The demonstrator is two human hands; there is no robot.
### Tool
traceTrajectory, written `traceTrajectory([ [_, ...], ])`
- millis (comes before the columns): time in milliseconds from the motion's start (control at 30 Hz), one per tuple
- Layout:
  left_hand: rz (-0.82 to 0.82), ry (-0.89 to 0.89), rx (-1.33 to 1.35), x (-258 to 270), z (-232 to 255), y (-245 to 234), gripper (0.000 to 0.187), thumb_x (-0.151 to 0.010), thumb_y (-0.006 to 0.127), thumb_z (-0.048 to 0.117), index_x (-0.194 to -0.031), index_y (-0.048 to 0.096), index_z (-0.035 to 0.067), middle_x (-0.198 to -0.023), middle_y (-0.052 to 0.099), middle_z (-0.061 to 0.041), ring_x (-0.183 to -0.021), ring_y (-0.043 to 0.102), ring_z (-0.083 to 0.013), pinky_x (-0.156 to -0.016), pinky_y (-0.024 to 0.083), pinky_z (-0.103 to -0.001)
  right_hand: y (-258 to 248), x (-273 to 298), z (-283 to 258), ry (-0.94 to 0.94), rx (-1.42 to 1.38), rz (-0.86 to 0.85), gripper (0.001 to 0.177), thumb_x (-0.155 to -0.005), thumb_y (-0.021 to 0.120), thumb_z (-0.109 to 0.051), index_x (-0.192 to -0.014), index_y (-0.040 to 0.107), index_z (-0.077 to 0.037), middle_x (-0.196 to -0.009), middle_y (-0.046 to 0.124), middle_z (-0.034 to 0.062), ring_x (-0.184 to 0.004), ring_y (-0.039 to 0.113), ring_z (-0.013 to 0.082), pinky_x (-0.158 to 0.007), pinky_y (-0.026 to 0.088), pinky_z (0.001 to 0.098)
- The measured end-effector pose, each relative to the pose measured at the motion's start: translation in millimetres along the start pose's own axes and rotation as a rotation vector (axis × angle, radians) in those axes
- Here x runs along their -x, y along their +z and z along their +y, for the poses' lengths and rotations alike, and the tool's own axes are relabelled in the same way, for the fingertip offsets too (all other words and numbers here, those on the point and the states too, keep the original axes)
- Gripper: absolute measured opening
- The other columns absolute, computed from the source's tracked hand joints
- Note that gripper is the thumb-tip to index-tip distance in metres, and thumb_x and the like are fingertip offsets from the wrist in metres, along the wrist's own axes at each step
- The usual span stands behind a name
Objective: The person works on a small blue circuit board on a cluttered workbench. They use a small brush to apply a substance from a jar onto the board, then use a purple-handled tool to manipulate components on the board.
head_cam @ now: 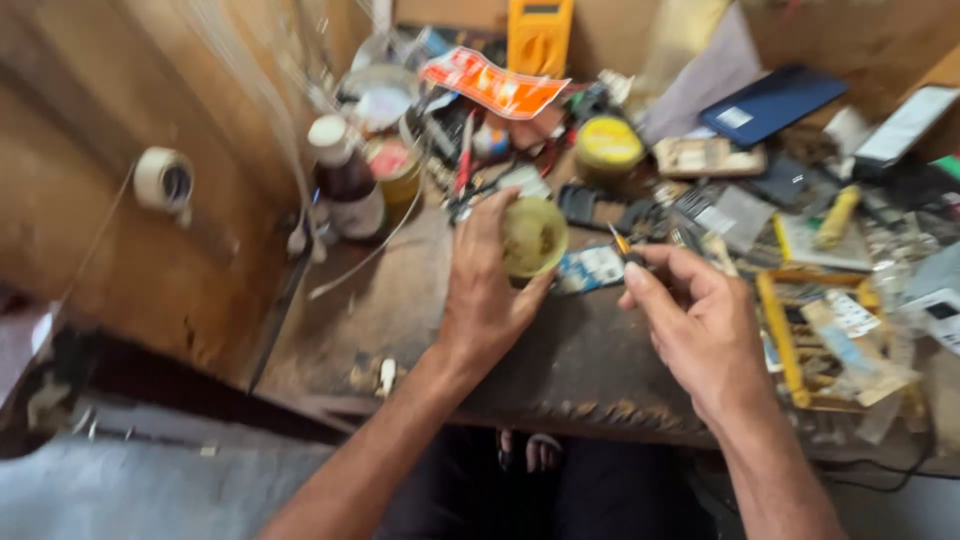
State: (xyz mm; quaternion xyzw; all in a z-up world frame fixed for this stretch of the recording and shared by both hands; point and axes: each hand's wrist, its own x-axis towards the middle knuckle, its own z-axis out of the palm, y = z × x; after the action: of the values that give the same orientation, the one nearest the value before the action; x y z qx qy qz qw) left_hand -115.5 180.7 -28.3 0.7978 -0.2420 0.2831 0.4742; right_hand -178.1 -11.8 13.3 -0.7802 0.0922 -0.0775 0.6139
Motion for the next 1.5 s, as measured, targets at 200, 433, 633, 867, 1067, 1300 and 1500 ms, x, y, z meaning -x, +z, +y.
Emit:
traceTrajectory([
  [200,0.030,0.071,0.014,2.8,-20.3,7.0,0.084,-0.074,0.086,0.003,-0.146,0.042,0.004,-0.138,0.055,-0.020,-0.131,0.054,-0.0400,-0.115,0.043,-0.048,15.4,-0.1,3.7,-0.177,0.298,-0.012,0.029,-0.097,0.067,-0.018,-0.122,0.071,-0.005,-0.085,0.076,0.0015,-0.071,0.064,0.0034,-0.060,0.047,0.0179],
  [433,0.040,0.032,0.061,7.1,-21.9,8.3,0.084,-0.076,0.085,0.001,-0.148,0.040,0.003,-0.139,0.055,-0.019,-0.132,0.054,-0.0400,-0.114,0.044,-0.047,26.0,-0.9,-1.1,-0.251,0.247,0.010,0.024,-0.094,0.070,-0.012,-0.117,0.068,-0.003,-0.089,0.076,0.0005,-0.077,0.069,0.0038,-0.065,0.051,0.0178],
  [633,0.004,0.003,0.112,3.2,-13.4,2.6,0.084,-0.073,0.083,-0.002,-0.146,0.042,0.004,-0.139,0.057,-0.019,-0.132,0.055,-0.0404,-0.113,0.044,-0.046,35.1,3.2,-22.6,-0.234,0.466,0.097,0.026,-0.085,0.080,-0.016,-0.110,0.079,-0.011,-0.067,0.073,0.0030,-0.057,0.054,0.0076,-0.048,0.042,0.0272],
  [867,0.027,-0.108,0.213,-1.5,-8.8,-2.0,0.074,-0.079,0.084,0.007,-0.143,0.047,0.005,-0.131,0.063,-0.018,-0.124,0.065,-0.0344,-0.104,0.053,-0.041,45.8,-8.7,-33.2,-0.394,0.544,0.129,0.024,-0.080,0.079,-0.019,-0.103,0.080,-0.010,-0.074,0.077,0.0083,-0.048,0.063,0.0120,-0.048,0.051,0.0314],
  [1067,0.040,-0.190,0.235,-3.3,-11.5,-2.3,0.076,-0.074,0.088,0.014,-0.139,0.050,0.006,-0.124,0.069,-0.016,-0.117,0.069,-0.0319,-0.098,0.056,-0.040,57.3,-20.5,-31.1,-0.512,0.521,0.147,0.020,-0.083,0.078,-0.018,-0.100,0.080,-0.006,-0.083,0.078,0.0150,-0.067,0.078,0.0195,-0.058,0.058,0.0324],
  [1300,0.008,-0.241,0.295,-4.7,-13.9,-1.5,0.074,-0.072,0.087,0.013,-0.136,0.052,0.006,-0.121,0.071,-0.015,-0.113,0.072,-0.0297,-0.094,0.058,-0.039,65.5,-34.4,-34.2,-0.427,0.544,0.132,0.021,-0.083,0.076,-0.019,-0.099,0.080,-0.007,-0.082,0.078,0.0147,-0.069,0.079,0.0224,-0.060,0.059,0.0341],
  [1500,0.041,-0.202,0.297,-4.9,-12.9,-0.4,0.066,-0.076,0.079,0.007,-0.137,0.054,0.004,-0.122,0.071,-0.017,-0.115,0.073,-0.0308,-0.096,0.058,-0.038,68.9,-33.8,-31.5,-0.443,0.528,0.042,0.021,-0.082,0.078,-0.021,-0.098,0.082,-0.009,-0.083,0.080,0.0130,-0.071,0.079,0.0192,-0.061,0.059,0.0319],
])
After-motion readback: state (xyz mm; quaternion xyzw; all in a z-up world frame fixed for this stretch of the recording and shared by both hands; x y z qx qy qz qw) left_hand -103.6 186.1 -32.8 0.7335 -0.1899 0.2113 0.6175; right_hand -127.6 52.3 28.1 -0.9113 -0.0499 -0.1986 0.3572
